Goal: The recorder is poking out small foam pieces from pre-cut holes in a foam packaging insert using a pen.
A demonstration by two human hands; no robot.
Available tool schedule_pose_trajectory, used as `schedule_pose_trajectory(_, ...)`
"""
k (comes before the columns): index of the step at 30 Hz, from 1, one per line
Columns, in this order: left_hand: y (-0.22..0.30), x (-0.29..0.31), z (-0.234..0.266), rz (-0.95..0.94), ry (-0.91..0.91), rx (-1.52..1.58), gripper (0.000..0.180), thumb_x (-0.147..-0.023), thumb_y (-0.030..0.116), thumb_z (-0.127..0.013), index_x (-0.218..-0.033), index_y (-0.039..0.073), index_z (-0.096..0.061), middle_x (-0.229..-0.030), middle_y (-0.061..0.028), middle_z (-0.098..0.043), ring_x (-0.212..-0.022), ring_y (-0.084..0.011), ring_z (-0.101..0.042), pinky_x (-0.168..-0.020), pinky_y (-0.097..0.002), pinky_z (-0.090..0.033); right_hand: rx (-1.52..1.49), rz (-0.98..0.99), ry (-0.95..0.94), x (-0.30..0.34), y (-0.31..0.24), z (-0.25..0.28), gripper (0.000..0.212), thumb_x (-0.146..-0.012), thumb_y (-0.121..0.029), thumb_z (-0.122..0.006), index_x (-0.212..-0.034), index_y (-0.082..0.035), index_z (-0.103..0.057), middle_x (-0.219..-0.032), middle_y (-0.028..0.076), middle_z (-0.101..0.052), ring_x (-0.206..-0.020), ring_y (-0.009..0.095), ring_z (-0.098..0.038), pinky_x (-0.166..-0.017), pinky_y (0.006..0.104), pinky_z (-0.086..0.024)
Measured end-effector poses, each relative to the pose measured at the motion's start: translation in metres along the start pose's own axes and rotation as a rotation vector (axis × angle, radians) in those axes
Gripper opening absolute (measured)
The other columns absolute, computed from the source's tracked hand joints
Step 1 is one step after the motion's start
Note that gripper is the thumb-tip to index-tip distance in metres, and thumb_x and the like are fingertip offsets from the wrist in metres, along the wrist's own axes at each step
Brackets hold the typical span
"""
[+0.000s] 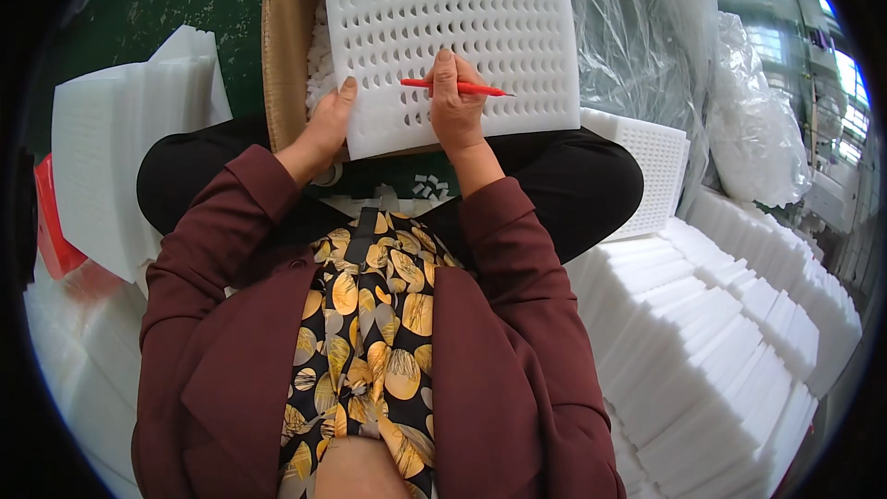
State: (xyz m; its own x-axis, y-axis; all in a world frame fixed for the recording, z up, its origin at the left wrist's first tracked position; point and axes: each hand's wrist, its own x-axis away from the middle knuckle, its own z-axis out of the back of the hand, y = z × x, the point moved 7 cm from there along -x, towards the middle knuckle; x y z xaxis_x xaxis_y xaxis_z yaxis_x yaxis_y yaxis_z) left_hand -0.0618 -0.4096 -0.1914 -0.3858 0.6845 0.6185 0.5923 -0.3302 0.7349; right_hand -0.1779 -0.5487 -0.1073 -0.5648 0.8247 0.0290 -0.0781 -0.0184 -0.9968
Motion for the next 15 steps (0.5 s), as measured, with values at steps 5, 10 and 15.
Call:
schedule_pose_trajectory(5, 0.005, 0.006, -0.005, -0.270, 0.046, -0.076, 0.037, -0.094, 0.033, -0.049, -0.096, -0.004, -0.053, -0.079, -0.0104, -0.061, -0.064, -0.0145, -0.055, -0.057, -0.0251, -0.047, 0.133, 0.152, -0.049, 0.004, -0.009, -0.005, 0.036, -0.093, -0.018, -0.046, -0.060, -0.004, -0.047, -0.054, 0.001, -0.045, -0.050, 0.011, -0.036, -0.052, 0.0234, -0.034)
schedule_pose_trajectory(10, 0.015, 0.010, -0.011, -0.347, 0.010, -0.132, 0.033, -0.095, 0.030, -0.048, -0.097, -0.002, -0.052, -0.081, -0.0110, -0.061, -0.063, -0.0145, -0.055, -0.057, -0.0252, -0.047, 0.392, 0.361, -0.123, 0.006, -0.013, -0.023, 0.034, -0.091, -0.013, -0.048, -0.059, -0.003, -0.046, -0.053, 0.002, -0.046, -0.048, 0.012, -0.035, -0.051, 0.0243, -0.034)
schedule_pose_trajectory(15, 0.022, 0.012, -0.012, -0.374, 0.028, -0.199, 0.030, -0.095, 0.028, -0.048, -0.098, -0.001, -0.053, -0.080, -0.0107, -0.061, -0.063, -0.0143, -0.054, -0.057, -0.0253, -0.047, 0.638, 0.469, -0.171, 0.008, -0.026, -0.038, 0.033, -0.091, -0.014, -0.049, -0.060, -0.003, -0.046, -0.053, 0.002, -0.046, -0.049, 0.013, -0.035, -0.053, 0.0244, -0.034)
